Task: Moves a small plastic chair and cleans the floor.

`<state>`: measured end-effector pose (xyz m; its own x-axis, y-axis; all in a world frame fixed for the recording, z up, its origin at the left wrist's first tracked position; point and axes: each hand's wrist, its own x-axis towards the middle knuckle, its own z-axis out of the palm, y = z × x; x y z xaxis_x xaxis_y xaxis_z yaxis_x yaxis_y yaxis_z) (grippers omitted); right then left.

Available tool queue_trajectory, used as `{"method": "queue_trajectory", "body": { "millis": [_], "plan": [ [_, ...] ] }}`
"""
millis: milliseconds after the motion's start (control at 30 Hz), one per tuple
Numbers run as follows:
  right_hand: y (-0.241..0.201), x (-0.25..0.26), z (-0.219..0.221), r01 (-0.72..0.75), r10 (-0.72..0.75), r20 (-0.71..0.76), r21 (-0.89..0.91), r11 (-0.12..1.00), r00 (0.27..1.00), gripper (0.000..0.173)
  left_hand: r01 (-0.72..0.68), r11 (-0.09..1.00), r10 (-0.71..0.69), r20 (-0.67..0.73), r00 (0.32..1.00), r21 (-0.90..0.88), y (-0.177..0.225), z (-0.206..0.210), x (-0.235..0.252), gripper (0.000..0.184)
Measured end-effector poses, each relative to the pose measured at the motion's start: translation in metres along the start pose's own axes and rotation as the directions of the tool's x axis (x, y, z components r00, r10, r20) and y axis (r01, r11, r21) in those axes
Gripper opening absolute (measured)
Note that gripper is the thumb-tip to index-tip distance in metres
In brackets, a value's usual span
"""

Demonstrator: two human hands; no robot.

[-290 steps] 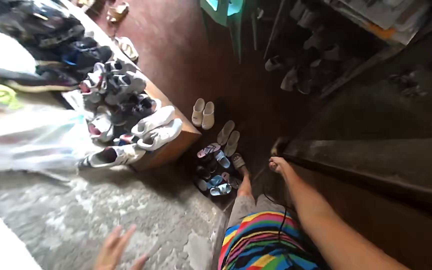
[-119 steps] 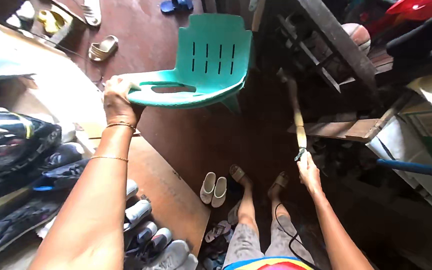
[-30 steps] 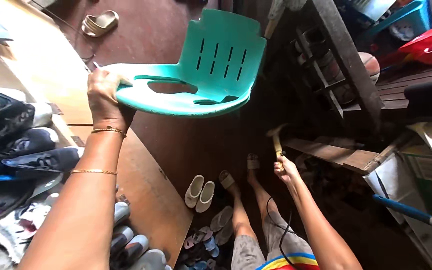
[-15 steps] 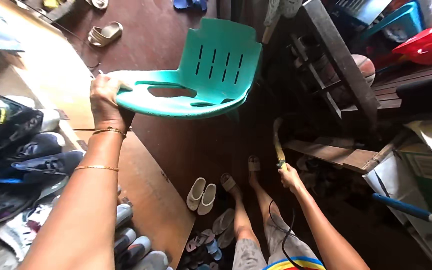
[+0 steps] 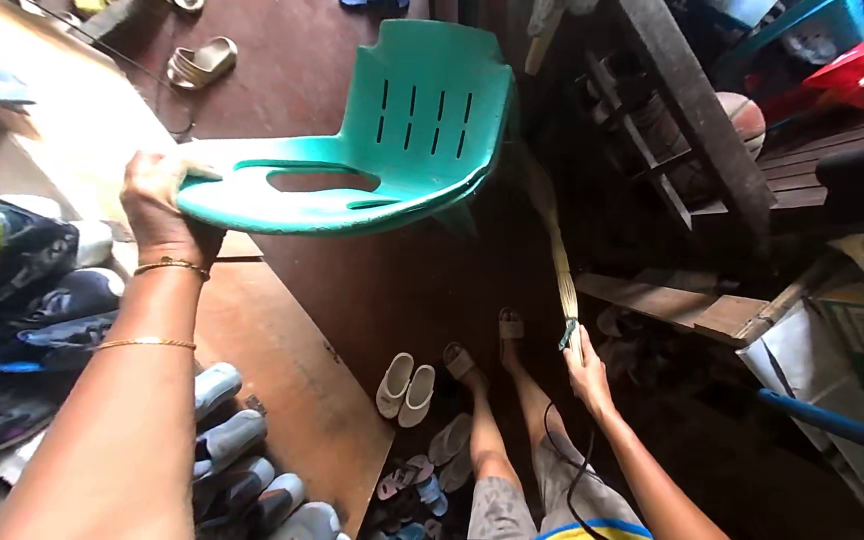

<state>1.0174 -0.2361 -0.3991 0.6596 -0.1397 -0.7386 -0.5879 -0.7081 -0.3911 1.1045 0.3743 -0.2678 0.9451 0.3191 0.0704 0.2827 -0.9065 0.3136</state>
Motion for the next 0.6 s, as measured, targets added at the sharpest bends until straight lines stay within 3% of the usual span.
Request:
{"method": "queue_trajectory", "body": {
  "millis": [67,133,233,300,400,467,533,600],
  "plan": [
    [-0.019,0.016,0.014,-0.133,0.126,0.059,0.120,0.984,0.990,0.065,-0.010,1.000,0.010,-0.005,1.000,0.007,0.001,0.002,0.001,0.030],
    [-0.056,0.059,0.028,-0.156,0.138,0.131,0.140,0.978,0.982,0.056,0.005,1.000,-0.005,0.001,1.000,0.006,0.008,0.001,0.000,0.030],
    [-0.091,0.106,0.039,-0.009,0.000,0.210,0.042,0.999,0.978,0.062,-0.007,1.000,0.007,0.002,1.000,0.029,0.011,0.001,0.000,0.031],
    [-0.083,0.102,0.037,0.105,-0.110,0.202,0.038,0.994,0.973,0.065,-0.014,0.999,0.014,0.005,1.000,0.039,0.009,0.002,-0.003,0.033],
    [-0.044,0.052,0.017,0.305,-0.303,0.113,0.002,0.952,0.946,0.064,0.008,1.000,-0.009,0.027,1.000,0.024,0.011,-0.002,-0.001,0.032],
    [-0.016,-0.005,0.001,0.335,-0.330,0.097,-0.046,0.941,0.939,0.065,0.030,1.000,-0.030,0.024,0.999,0.006,0.013,-0.003,-0.001,0.032],
    [0.011,-0.069,-0.018,0.219,-0.211,0.094,-0.073,0.973,0.973,0.068,0.036,0.999,-0.036,0.018,0.999,0.002,0.011,-0.002,-0.003,0.033],
    [0.034,-0.122,-0.041,0.005,-0.002,0.104,-0.024,1.000,0.995,0.068,0.030,1.000,-0.030,0.018,0.999,-0.001,0.012,-0.003,-0.001,0.033]
  ]
}}
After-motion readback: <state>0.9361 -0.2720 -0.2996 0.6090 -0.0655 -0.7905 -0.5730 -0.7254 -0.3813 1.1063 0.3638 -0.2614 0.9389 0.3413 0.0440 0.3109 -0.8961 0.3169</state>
